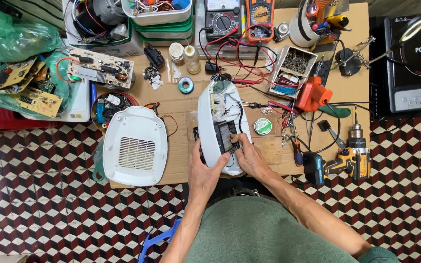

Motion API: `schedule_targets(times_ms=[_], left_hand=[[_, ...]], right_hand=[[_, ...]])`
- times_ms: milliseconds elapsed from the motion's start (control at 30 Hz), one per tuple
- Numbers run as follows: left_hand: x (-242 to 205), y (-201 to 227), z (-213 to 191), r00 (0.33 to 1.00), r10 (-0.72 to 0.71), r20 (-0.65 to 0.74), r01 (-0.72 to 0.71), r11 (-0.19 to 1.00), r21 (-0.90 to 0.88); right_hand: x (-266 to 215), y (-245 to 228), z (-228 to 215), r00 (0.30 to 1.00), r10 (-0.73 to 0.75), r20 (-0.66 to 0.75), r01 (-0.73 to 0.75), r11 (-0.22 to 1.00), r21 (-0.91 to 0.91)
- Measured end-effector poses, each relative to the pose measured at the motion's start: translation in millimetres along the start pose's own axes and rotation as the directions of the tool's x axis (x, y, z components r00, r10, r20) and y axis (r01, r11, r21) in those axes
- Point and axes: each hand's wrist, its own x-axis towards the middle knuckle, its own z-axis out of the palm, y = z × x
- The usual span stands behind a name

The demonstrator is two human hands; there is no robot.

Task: Dismantling and repairing a small portable space heater by checking internal wiring and the fan.

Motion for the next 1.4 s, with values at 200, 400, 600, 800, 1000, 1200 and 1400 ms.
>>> schedule_targets(times_ms=[200, 400, 600, 800, 1000, 1200, 1400], left_hand=[[-1, 6, -3, 1.0, -0.017, 0.013, 0.017, 1.0, -0.023], [0, 7, -4, 0.998, -0.053, 0.031, 0.053, 0.999, -0.007], [1, 5, -4, 0.997, -0.062, 0.044, 0.063, 0.998, -0.018], [2, 6, -6, 0.998, -0.049, 0.034, 0.051, 0.998, -0.041], [6, -7, -11, 0.997, -0.063, 0.043, 0.066, 0.996, -0.067], [22, -55, -17, 0.99, -0.084, 0.114, 0.124, 0.907, -0.403], [32, -73, -28, 0.99, -0.071, 0.122, 0.119, 0.884, -0.452]], right_hand=[[8, 8, 5, 0.993, -0.071, 0.092, 0.079, 0.993, -0.086], [7, 10, 8, 0.991, -0.06, 0.12, 0.07, 0.994, -0.084], [1, -9, 1, 0.986, -0.022, 0.168, 0.034, 0.997, -0.067], [-12, -14, -11, 0.947, -0.267, 0.178, 0.261, 0.964, 0.057], [-12, -12, -54, 0.92, 0.357, -0.163, -0.295, 0.903, 0.312], [-4, 77, -33, 0.985, 0.103, -0.139, -0.142, 0.941, -0.308], [-10, 32, -15, 0.99, 0.068, -0.121, -0.13, 0.764, -0.632]])
